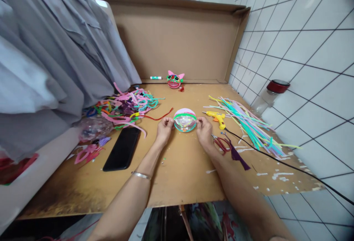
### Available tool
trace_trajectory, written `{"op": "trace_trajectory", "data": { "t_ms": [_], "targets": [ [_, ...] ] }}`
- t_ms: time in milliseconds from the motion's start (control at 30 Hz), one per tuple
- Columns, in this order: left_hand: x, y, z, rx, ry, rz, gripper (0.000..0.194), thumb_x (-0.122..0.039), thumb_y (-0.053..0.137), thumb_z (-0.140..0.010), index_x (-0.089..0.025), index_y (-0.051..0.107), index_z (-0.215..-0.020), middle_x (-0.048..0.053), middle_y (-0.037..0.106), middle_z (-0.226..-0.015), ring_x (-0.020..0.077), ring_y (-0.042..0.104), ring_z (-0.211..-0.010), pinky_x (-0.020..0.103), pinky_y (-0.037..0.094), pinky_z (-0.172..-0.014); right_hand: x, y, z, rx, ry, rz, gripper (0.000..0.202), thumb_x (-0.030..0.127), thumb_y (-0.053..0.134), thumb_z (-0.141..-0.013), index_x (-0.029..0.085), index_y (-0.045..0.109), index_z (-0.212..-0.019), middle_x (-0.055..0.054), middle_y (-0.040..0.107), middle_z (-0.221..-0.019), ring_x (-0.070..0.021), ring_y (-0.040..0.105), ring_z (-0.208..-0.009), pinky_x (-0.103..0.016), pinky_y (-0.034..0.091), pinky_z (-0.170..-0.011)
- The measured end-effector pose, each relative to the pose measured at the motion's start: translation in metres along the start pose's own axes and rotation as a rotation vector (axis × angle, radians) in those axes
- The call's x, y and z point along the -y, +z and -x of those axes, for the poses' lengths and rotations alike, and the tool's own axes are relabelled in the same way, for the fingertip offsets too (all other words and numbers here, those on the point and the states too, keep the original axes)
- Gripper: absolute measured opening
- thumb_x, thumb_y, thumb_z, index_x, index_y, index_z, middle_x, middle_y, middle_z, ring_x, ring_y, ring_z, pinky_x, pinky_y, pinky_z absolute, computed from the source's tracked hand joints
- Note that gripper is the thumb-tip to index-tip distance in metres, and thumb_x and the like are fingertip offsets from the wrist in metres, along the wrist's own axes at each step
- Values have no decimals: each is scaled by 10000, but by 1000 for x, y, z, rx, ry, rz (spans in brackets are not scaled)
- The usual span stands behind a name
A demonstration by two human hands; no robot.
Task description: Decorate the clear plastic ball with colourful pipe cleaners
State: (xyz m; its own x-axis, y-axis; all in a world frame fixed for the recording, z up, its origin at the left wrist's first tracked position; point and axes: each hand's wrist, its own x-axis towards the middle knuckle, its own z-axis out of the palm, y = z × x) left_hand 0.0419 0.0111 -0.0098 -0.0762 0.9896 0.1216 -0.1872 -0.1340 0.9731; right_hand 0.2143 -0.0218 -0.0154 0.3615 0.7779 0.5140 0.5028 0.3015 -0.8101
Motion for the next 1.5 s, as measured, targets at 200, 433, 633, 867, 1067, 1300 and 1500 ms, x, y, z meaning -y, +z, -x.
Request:
{"op": "trace_trajectory", "data": {
  "t_ms": [200,433,633,867,1067,1300,1500],
  "targets": [
    [1,1,2,-10,17,5,316,-413,717,-640,-165,523,-668,-52,502,-587,80,467,-547,217,420,-587,9,0,6,-18,-175,164,223,123,393,-775,185,596,-845,-93,650,-838,-223,589,-815,-344,459,-771],
    [4,-1,-1,-4,40,-9,287,-392,695,-668,-171,512,-656,-49,496,-567,86,452,-539,215,387,-569,10,0,3,-21,-129,94,222,216,382,-825,190,602,-811,-80,645,-818,-209,581,-799,-328,442,-761],
    [7,-2,-2,0,53,-28,251,-369,671,-670,-170,519,-668,-40,510,-594,92,466,-561,221,390,-587,9,-3,0,-7,22,-20,371,452,358,-910,209,561,-716,-30,596,-699,-176,520,-659,-309,409,-664],
    [7,1,-1,14,63,-81,199,-328,660,-679,-168,543,-663,-30,531,-595,101,476,-584,221,391,-594,18,-7,3,-57,78,-2,409,554,450,-860,202,535,-669,-4,566,-657,-152,478,-628,-289,381,-633],
    [7,4,2,42,86,-88,162,-295,655,-689,-168,557,-665,-25,551,-611,109,501,-609,232,408,-627,24,-3,1,-150,159,-121,333,528,593,-741,206,540,-669,-5,583,-610,-156,494,-588,-291,408,-609],
    [3,8,4,28,83,4,194,-258,668,-671,-187,499,-735,-41,528,-656,100,500,-625,225,414,-637,18,0,-3,-148,228,-205,347,527,641,-689,202,525,-655,6,586,-611,-147,509,-594,-287,422,-617],
    [1,9,3,62,99,69,178,-222,659,-639,-178,496,-694,-56,483,-631,80,434,-584,213,366,-612,12,1,-5,-143,224,-253,354,519,660,-678,199,511,-651,20,574,-605,-142,508,-607,-283,415,-629]
  ]
}}
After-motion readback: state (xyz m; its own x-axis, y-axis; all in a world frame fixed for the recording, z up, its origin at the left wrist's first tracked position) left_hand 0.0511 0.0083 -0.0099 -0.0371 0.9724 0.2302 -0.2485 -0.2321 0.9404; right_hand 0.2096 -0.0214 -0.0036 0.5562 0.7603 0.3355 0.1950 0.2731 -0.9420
